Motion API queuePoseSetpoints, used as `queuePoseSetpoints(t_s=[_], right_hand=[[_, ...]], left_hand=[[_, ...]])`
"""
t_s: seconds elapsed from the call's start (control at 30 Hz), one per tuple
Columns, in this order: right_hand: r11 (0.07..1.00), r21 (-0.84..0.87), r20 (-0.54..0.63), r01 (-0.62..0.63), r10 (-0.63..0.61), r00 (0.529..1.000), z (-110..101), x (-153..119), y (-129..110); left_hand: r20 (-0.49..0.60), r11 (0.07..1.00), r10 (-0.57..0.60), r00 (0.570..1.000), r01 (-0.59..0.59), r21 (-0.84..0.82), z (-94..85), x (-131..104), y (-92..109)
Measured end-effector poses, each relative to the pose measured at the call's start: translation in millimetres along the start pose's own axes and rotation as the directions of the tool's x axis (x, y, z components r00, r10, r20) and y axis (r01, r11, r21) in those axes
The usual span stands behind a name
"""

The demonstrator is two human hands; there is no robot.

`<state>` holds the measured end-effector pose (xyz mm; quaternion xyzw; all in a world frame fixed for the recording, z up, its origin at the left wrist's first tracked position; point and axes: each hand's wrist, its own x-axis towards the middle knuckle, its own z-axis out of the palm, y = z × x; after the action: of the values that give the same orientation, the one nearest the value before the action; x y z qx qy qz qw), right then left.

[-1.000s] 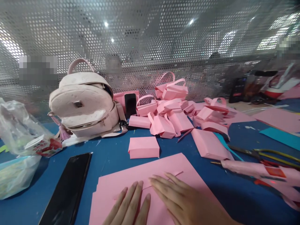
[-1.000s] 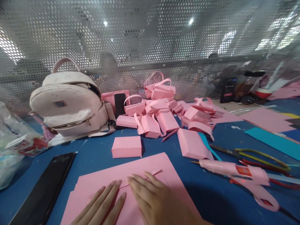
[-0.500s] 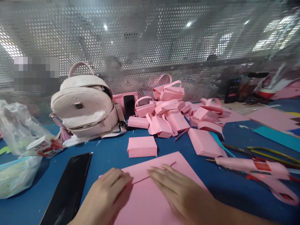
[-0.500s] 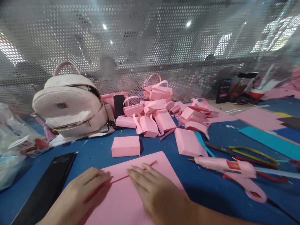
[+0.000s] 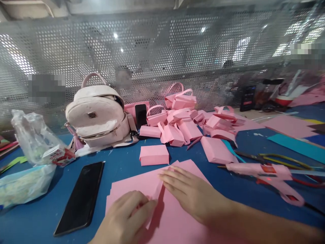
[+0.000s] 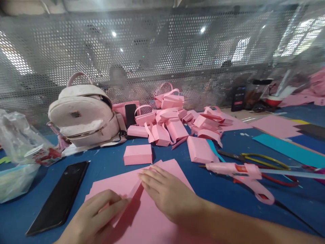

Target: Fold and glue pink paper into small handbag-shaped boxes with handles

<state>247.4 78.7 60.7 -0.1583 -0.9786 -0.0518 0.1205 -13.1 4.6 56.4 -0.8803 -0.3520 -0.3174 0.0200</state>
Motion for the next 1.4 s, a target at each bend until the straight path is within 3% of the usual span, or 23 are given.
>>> queuePoseSetpoints(t_s=[0.17,0.47,0.7,0.9,1.07,1.27,1.4], right_hand=[[0.996,0.079,0.032,-0.028,0.026,0.999,3.3,-1.2,-5.1],[0.989,0.144,0.073,-0.029,0.019,0.997,1.7,-1.6,-2.6],[0.974,0.197,0.031,-0.115,0.111,0.993,1.3,3.8,-7.1],[0.961,0.187,0.112,-0.205,0.187,0.976,-1.3,6.0,-6.6],[0.977,0.137,0.110,-0.164,0.150,0.983,-0.7,1.8,-3.8],[0.985,0.097,0.053,-0.143,0.138,0.989,0.6,3.9,-7.1],[0.977,0.147,0.119,-0.152,0.135,0.984,-0.1,6.0,-6.6]], left_hand=[[0.065,0.980,-0.199,0.978,0.200,-0.009,-1.0,2.5,-14.4],[0.140,0.967,-0.114,0.984,0.077,0.243,3.3,4.8,-19.0],[0.139,0.976,-0.117,0.983,0.089,0.197,1.8,12.3,-25.0],[0.108,0.975,-0.050,0.993,0.025,0.219,5.0,8.2,-27.5],[0.197,0.975,-0.104,0.975,0.060,0.214,3.5,5.4,-25.0],[0.229,0.969,0.115,0.967,-0.160,0.187,5.7,4.7,-31.5],[0.266,0.951,0.167,0.949,-0.226,0.211,7.2,4.3,-35.7]])
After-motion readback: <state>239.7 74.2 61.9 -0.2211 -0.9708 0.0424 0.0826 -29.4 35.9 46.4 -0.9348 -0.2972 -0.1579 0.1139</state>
